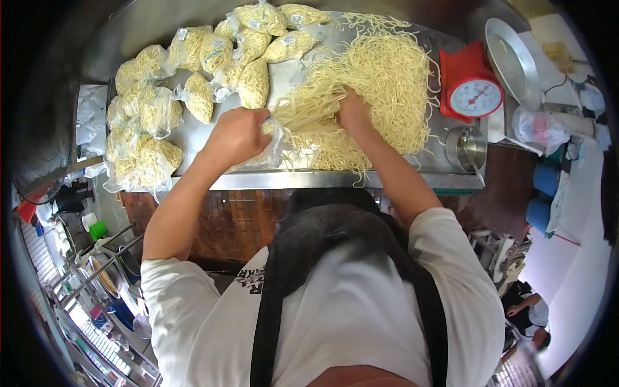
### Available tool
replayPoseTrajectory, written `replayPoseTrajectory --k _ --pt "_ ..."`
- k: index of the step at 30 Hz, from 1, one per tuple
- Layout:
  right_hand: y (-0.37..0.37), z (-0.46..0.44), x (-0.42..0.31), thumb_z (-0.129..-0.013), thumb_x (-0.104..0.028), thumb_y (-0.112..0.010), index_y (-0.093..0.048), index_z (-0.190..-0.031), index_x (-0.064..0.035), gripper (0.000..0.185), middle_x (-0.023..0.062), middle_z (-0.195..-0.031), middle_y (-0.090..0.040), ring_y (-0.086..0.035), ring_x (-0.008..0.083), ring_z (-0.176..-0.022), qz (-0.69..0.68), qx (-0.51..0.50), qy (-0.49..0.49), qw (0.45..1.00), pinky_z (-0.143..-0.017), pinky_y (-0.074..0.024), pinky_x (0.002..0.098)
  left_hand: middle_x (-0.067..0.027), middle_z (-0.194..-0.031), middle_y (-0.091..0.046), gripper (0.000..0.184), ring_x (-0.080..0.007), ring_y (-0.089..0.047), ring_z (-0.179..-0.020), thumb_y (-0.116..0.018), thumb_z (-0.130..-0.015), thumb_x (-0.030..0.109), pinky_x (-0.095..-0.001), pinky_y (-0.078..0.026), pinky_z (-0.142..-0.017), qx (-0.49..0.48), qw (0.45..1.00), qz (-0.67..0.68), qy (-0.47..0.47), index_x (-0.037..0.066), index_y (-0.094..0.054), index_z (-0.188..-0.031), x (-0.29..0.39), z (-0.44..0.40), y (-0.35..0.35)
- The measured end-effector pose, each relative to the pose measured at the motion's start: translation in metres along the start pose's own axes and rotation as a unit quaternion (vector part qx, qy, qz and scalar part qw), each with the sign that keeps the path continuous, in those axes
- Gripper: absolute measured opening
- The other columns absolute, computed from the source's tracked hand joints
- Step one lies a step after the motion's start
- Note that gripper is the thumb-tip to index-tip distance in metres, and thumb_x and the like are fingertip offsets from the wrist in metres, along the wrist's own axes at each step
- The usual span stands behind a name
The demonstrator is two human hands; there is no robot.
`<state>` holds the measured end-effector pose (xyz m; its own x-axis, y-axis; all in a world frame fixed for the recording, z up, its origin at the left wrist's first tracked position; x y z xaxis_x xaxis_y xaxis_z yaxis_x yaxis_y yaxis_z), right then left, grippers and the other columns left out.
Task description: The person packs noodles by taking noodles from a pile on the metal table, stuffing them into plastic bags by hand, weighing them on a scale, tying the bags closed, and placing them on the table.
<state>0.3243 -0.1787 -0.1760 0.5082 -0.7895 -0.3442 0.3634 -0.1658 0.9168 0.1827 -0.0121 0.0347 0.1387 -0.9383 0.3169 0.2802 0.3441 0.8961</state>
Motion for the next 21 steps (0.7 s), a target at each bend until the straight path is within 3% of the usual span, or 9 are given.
replayPoseTrajectory --k 3,6,11,13,15,16,17,18,21 --pt "-0.019 -0.022 0.035 -0.079 -0.014 -0.072 -0.065 -0.11 -0.0038 0.033 0.0146 -0.116 -0.058 -0.059 0.033 -0.104 0.019 0.008 -0.073 0.997 -0.093 -0.0466 0.0515 -0.0208 -0.069 -0.064 0.024 -0.0388 -0.063 -0.068 -0.069 -0.07 0.012 -0.0468 -0.051 -0.065 0.011 1.0 0.022 0.013 0.003 -0.067 -0.093 0.02 0.016 0.038" --pt "-0.001 -0.037 0.07 -0.082 -0.007 -0.064 -0.064 -0.108 -0.0021 0.027 0.0164 -0.106 -0.062 -0.062 0.0332 -0.099 0.129 -0.044 -0.008 0.991 -0.089 -0.0507 0.0444 -0.021 -0.068 -0.063 0.023 -0.036 -0.064 -0.061 -0.069 -0.067 0.006 -0.0434 -0.051 -0.059 0.059 0.998 0.032 0.005 0.002 -0.067 -0.09 0.033 0.038 0.089" --pt "0.039 -0.079 0.152 -0.083 -0.011 -0.063 -0.061 -0.118 -0.0033 0.035 0.0193 -0.115 -0.061 -0.062 0.0363 -0.105 0.087 0.071 -0.057 0.992 -0.086 -0.0521 0.0445 -0.016 -0.072 -0.064 0.023 -0.0281 -0.063 -0.06 -0.071 -0.065 0.001 -0.0331 -0.049 -0.06 0.179 0.982 0.053 0.008 -0.001 -0.064 -0.087 0.034 0.082 0.154" --pt "0.054 -0.092 0.164 -0.081 -0.012 -0.065 -0.06 -0.121 -0.004 0.04 0.0207 -0.117 -0.062 -0.062 0.0381 -0.106 0.084 0.022 -0.079 0.993 -0.086 -0.0517 0.0454 -0.0156 -0.083 -0.066 0.028 -0.0267 -0.066 -0.076 -0.072 -0.069 0.006 -0.0346 -0.053 -0.071 0.154 0.96 0.222 0.079 -0.001 -0.065 -0.096 0.007 0.083 0.132" --pt "0.053 -0.113 0.174 -0.08 -0.012 -0.064 -0.059 -0.12 -0.0035 0.041 0.0222 -0.11 -0.066 -0.063 0.0403 -0.102 0.078 -0.035 -0.104 0.991 -0.083 -0.0512 0.0471 -0.0114 -0.095 -0.067 0.036 -0.0273 -0.065 -0.089 -0.075 -0.066 0.005 -0.038 -0.054 -0.076 0.213 0.974 0.077 -0.013 0.005 -0.066 -0.101 -0.002 0.073 0.091" --pt "0.062 -0.11 0.151 -0.079 -0.012 -0.065 -0.06 -0.118 -0.0028 0.041 0.0229 -0.111 -0.066 -0.063 0.0404 -0.102 0.08 -0.097 -0.04 0.991 -0.083 -0.0514 0.0473 -0.0093 -0.101 -0.068 0.04 -0.0276 -0.065 -0.096 -0.077 -0.064 0.005 -0.0397 -0.055 -0.078 0.251 0.967 0.001 -0.051 0.008 -0.067 -0.103 -0.006 0.069 0.069" --pt "0.087 -0.098 0.118 -0.078 -0.012 -0.065 -0.061 -0.117 -0.0021 0.041 0.0235 -0.111 -0.066 -0.063 0.0405 -0.102 0.084 -0.16 0.025 0.983 -0.083 -0.0516 0.0474 -0.0093 -0.107 -0.066 0.048 -0.0302 -0.059 -0.109 -0.073 -0.062 0.002 -0.0435 -0.049 -0.09 0.195 0.979 0.058 0.0 0.01 -0.066 -0.109 -0.02 0.051 0.027" --pt "0.099 -0.089 0.088 -0.077 -0.012 -0.065 -0.061 -0.116 -0.0015 0.04 0.0242 -0.112 -0.066 -0.064 0.0406 -0.102 0.089 -0.224 0.088 0.966 -0.084 -0.0517 0.0476 -0.011 -0.107 -0.065 0.047 -0.0321 -0.054 -0.117 -0.067 -0.063 -0.001 -0.0468 -0.041 -0.1 0.216 0.976 -0.009 -0.027 0.01 -0.066 -0.109 -0.021 0.033 -0.008" --pt "0.12 -0.045 -0.01 -0.079 -0.005 -0.061 -0.069 -0.105 -0.0029 0.027 0.0207 -0.117 -0.064 -0.063 0.0396 -0.106 0.24 -0.201 0.049 0.949 -0.087 -0.0525 0.0462 -0.0144 -0.117 -0.059 0.054 -0.0344 -0.052 -0.115 -0.059 -0.069 -0.003 -0.0517 -0.039 -0.099 0.219 0.973 -0.066 0.039 0.008 -0.059 -0.122 -0.041 -0.005 -0.109"
Point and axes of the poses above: each hand's wrist, its own z-axis away from the middle knuckle, its own y-axis out of the back of the hand, x = y × z, the point moved 8 cm from there along -z, towards the middle knuckle
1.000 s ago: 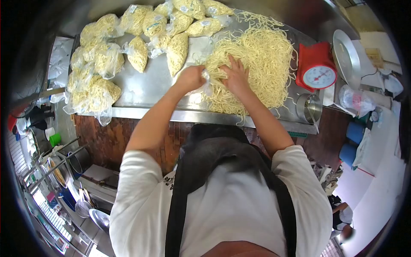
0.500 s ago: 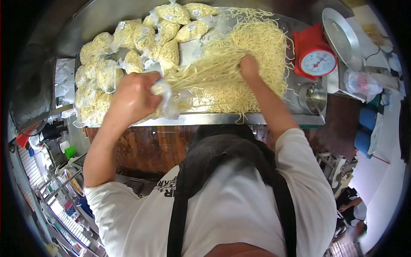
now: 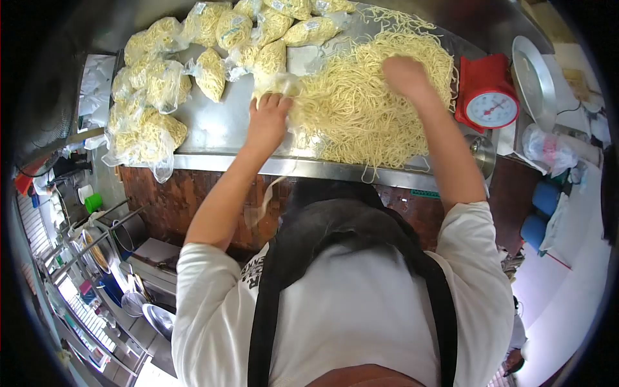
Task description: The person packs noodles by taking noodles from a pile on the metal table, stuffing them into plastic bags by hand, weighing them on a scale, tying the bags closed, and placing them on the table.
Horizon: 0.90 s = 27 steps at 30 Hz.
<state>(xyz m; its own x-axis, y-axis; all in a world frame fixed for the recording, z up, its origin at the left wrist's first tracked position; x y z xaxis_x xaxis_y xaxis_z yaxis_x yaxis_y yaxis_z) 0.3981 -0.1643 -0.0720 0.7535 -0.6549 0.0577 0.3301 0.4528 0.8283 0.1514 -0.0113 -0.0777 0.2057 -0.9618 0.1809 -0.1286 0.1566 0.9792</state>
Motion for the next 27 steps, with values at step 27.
replayPoseTrajectory --k 27 --pt "-0.069 0.033 -0.114 -0.084 -0.007 -0.061 -0.054 -0.133 -0.0091 0.05 0.0209 -0.129 -0.056 -0.052 0.0355 -0.121 -0.282 0.096 0.212 0.931 -0.102 -0.0436 0.0401 -0.014 -0.095 -0.067 0.044 -0.0285 -0.065 -0.095 -0.07 -0.085 0.02 -0.0441 -0.044 -0.095 0.14 0.973 0.169 0.076 0.001 -0.056 -0.121 -0.021 0.008 0.044"
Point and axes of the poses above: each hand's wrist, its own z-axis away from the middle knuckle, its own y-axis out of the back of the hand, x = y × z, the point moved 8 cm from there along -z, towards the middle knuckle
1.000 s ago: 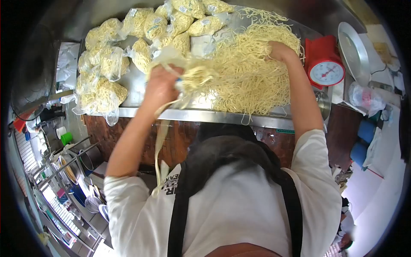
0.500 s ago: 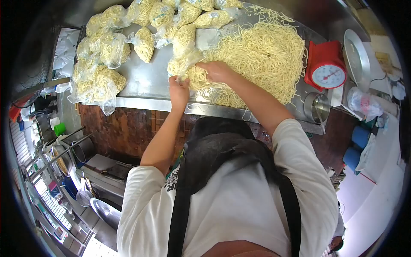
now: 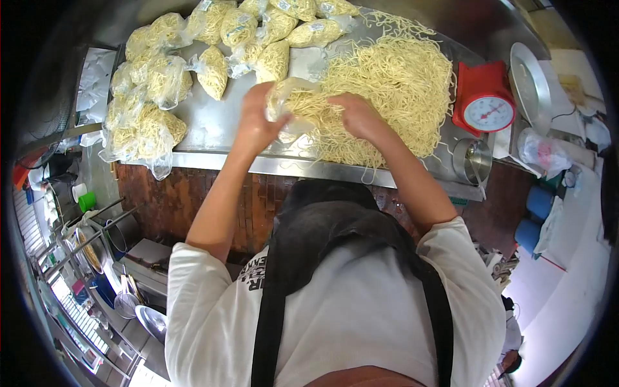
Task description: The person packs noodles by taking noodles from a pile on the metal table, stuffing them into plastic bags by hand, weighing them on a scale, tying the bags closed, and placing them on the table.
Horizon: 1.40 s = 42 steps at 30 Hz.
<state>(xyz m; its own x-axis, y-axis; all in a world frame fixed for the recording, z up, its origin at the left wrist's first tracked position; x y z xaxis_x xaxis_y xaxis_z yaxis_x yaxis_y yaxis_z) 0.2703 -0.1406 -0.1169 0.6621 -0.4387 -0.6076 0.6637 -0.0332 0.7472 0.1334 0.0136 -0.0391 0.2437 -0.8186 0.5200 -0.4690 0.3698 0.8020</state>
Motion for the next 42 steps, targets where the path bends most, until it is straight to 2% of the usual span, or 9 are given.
replayPoseTrajectory --k 3,10,14,15,18,30,33,37,42 --pt "-0.004 0.011 0.012 -0.081 -0.006 -0.063 -0.051 -0.137 -0.0081 0.057 0.0213 -0.138 -0.049 -0.045 0.0365 -0.13 0.0 -0.023 -0.096 0.995 -0.106 -0.0391 0.0419 -0.0146 -0.101 -0.068 0.051 -0.0319 -0.064 -0.103 -0.075 -0.078 0.025 -0.0479 -0.035 -0.106 -0.022 0.978 -0.122 -0.17 0.002 -0.058 -0.12 0.015 -0.004 -0.066" --pt "-0.013 0.003 -0.05 -0.082 0.0 -0.056 -0.031 -0.148 0.0005 0.071 0.0236 -0.153 -0.029 -0.025 0.0398 -0.143 0.169 0.178 0.031 0.969 -0.114 -0.0213 0.0588 -0.0243 -0.092 -0.068 0.048 -0.0405 -0.064 -0.092 -0.073 -0.068 0.015 -0.0448 -0.051 -0.085 -0.33 0.94 -0.045 0.067 -0.002 -0.062 -0.112 -0.033 -0.011 -0.105" --pt "-0.026 -0.042 -0.037 -0.079 -0.005 -0.062 -0.057 -0.124 -0.0058 0.045 0.0174 -0.117 -0.064 -0.058 0.0314 -0.115 0.057 0.126 0.084 0.987 -0.111 -0.0325 0.0516 -0.0275 -0.085 -0.066 0.04 -0.0431 -0.064 -0.084 -0.072 -0.069 0.019 -0.0475 -0.052 -0.077 -0.324 0.942 -0.036 0.085 -0.002 -0.061 -0.102 0.012 -0.015 -0.043" --pt "-0.025 -0.055 -0.023 -0.073 -0.014 -0.074 -0.067 -0.102 -0.0098 0.031 0.0139 -0.092 -0.07 -0.066 0.0336 -0.087 -0.008 0.121 0.037 0.992 -0.093 -0.0481 0.0455 -0.0281 -0.082 -0.065 0.039 -0.0436 -0.064 -0.083 -0.071 -0.07 0.019 -0.0481 -0.052 -0.076 -0.315 0.943 -0.035 0.105 -0.003 -0.061 -0.101 0.017 -0.013 -0.032" --pt "-0.025 -0.074 0.015 -0.074 -0.016 -0.074 -0.068 -0.095 -0.008 0.022 0.0178 -0.084 -0.067 -0.065 0.0379 -0.082 -0.035 0.124 -0.045 0.991 -0.076 -0.0522 0.0442 -0.0278 -0.079 -0.065 0.034 -0.0447 -0.064 -0.081 -0.07 -0.072 0.019 -0.0486 -0.051 -0.075 -0.299 0.939 -0.07 0.152 -0.003 -0.062 -0.097 0.025 -0.001 -0.014" --pt "0.021 -0.103 0.08 -0.08 -0.026 -0.069 -0.071 -0.095 -0.0056 0.025 0.0181 -0.101 -0.07 -0.066 0.0354 -0.097 0.008 0.088 -0.207 0.974 -0.086 -0.0539 0.0418 -0.0267 -0.069 -0.062 0.022 -0.0444 -0.062 -0.071 -0.066 -0.072 0.015 -0.0498 -0.051 -0.067 -0.216 0.97 -0.047 0.104 -0.003 -0.063 -0.086 0.056 -0.001 0.047" --pt "0.033 -0.102 0.17 -0.08 -0.028 -0.07 -0.072 -0.096 -0.0051 0.028 0.0175 -0.104 -0.07 -0.067 0.0321 -0.099 -0.039 0.2 -0.189 0.961 -0.087 -0.0537 0.0398 -0.0261 -0.07 -0.062 0.024 -0.0435 -0.062 -0.071 -0.068 -0.071 0.014 -0.0484 -0.051 -0.067 -0.191 0.969 0.019 0.158 -0.002 -0.065 -0.09 0.064 0.001 0.068" --pt "0.089 -0.087 0.18 -0.083 -0.026 -0.064 -0.072 -0.101 -0.0034 0.03 0.0191 -0.109 -0.069 -0.066 0.0317 -0.102 0.13 0.075 -0.244 0.958 -0.089 -0.0525 0.0401 -0.0244 -0.071 -0.064 0.028 -0.0432 -0.062 -0.07 -0.07 -0.069 0.013 -0.0467 -0.051 -0.065 -0.167 0.972 0.052 0.158 0.0 -0.067 -0.094 0.063 -0.008 0.077" --pt "0.134 -0.086 0.282 -0.085 -0.028 -0.062 -0.072 -0.103 -0.0027 0.032 0.0213 -0.107 -0.068 -0.066 0.0345 -0.1 0.274 0.027 -0.257 0.926 -0.086 -0.0526 0.0425 -0.018 -0.083 -0.066 0.037 -0.0374 -0.063 -0.089 -0.072 -0.067 0.01 -0.0447 -0.047 -0.085 -0.222 0.974 -0.008 0.046 0.004 -0.066 -0.104 0.057 -0.017 0.051"
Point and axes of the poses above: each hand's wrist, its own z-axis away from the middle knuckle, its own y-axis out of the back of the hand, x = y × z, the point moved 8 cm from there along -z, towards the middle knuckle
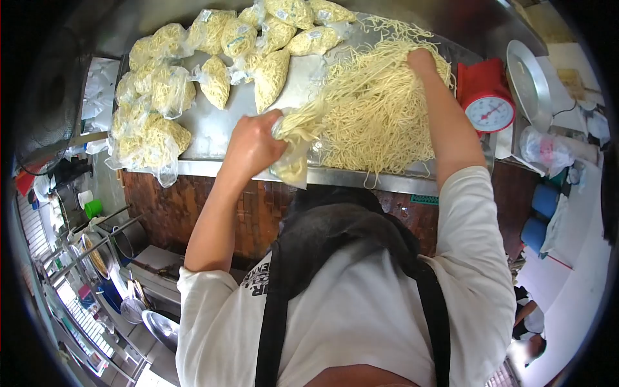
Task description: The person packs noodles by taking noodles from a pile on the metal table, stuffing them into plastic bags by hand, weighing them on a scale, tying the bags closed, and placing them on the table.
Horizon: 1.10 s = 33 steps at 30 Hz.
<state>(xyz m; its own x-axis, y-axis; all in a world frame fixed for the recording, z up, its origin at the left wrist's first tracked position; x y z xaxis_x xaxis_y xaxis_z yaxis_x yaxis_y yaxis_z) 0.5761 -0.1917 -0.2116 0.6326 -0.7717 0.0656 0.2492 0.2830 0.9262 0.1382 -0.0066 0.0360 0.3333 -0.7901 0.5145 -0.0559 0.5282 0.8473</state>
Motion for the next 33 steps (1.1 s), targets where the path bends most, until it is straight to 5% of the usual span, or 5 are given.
replayPoseTrajectory --k 8,15,20,24,33 --pt "0.093 0.101 -0.081 -0.085 -0.017 -0.061 -0.07 -0.094 0.0005 0.022 0.0186 -0.091 -0.069 -0.068 0.0286 -0.081 -0.037 -0.043 0.035 0.998 -0.078 -0.0535 0.0467 -0.0168 -0.118 -0.057 0.041 -0.0337 -0.049 -0.118 -0.066 -0.075 0.005 -0.0496 -0.036 -0.102 0.289 0.955 -0.008 0.062 0.005 -0.062 -0.116 -0.069 0.027 -0.099" --pt "-0.008 0.252 -0.284 -0.086 -0.01 -0.055 -0.063 -0.108 0.0016 0.026 0.0242 -0.116 -0.062 -0.053 0.0387 -0.119 -0.125 0.246 0.292 0.916 -0.098 -0.039 0.0552 -0.0056 -0.072 -0.055 0.02 -0.0155 -0.051 -0.067 -0.055 -0.098 0.02 -0.0289 -0.045 -0.063 0.253 0.819 0.44 0.269 0.0 -0.054 -0.095 -0.135 0.052 -0.19" --pt "0.048 0.226 -0.291 -0.081 -0.007 -0.061 -0.059 -0.104 0.0001 0.024 0.0239 -0.11 -0.062 -0.06 0.0411 -0.102 -0.239 -0.145 0.327 0.903 -0.084 -0.047 0.048 0.0018 -0.065 -0.046 0.016 -0.0095 -0.046 -0.059 -0.049 -0.103 0.018 -0.0272 -0.044 -0.057 0.261 0.791 0.529 0.162 0.005 -0.05 -0.092 -0.06 0.008 -0.086" --pt "0.072 0.222 -0.329 -0.081 -0.002 -0.058 -0.06 -0.107 -0.0005 0.026 0.0232 -0.112 -0.062 -0.061 0.0413 -0.099 -0.431 -0.124 0.385 0.807 -0.082 -0.0495 0.044 0.0026 -0.062 -0.042 0.018 -0.0078 -0.038 -0.05 -0.048 -0.103 0.021 -0.0278 -0.042 -0.049 0.215 0.796 0.539 0.174 0.006 -0.048 -0.093 -0.033 0.007 -0.088" --pt "0.03 0.23 -0.25 -0.084 -0.004 -0.055 -0.057 -0.127 -0.0027 0.042 0.0201 -0.118 -0.063 -0.059 0.0341 -0.112 -0.117 0.266 0.237 0.927 -0.115 -0.0176 0.0578 0.0029 -0.057 -0.038 0.03 -0.0107 -0.037 -0.046 -0.045 -0.103 0.034 -0.0307 -0.043 -0.05 0.218 0.705 0.634 0.231 0.005 -0.056 -0.102 -0.088 -0.007 -0.095"
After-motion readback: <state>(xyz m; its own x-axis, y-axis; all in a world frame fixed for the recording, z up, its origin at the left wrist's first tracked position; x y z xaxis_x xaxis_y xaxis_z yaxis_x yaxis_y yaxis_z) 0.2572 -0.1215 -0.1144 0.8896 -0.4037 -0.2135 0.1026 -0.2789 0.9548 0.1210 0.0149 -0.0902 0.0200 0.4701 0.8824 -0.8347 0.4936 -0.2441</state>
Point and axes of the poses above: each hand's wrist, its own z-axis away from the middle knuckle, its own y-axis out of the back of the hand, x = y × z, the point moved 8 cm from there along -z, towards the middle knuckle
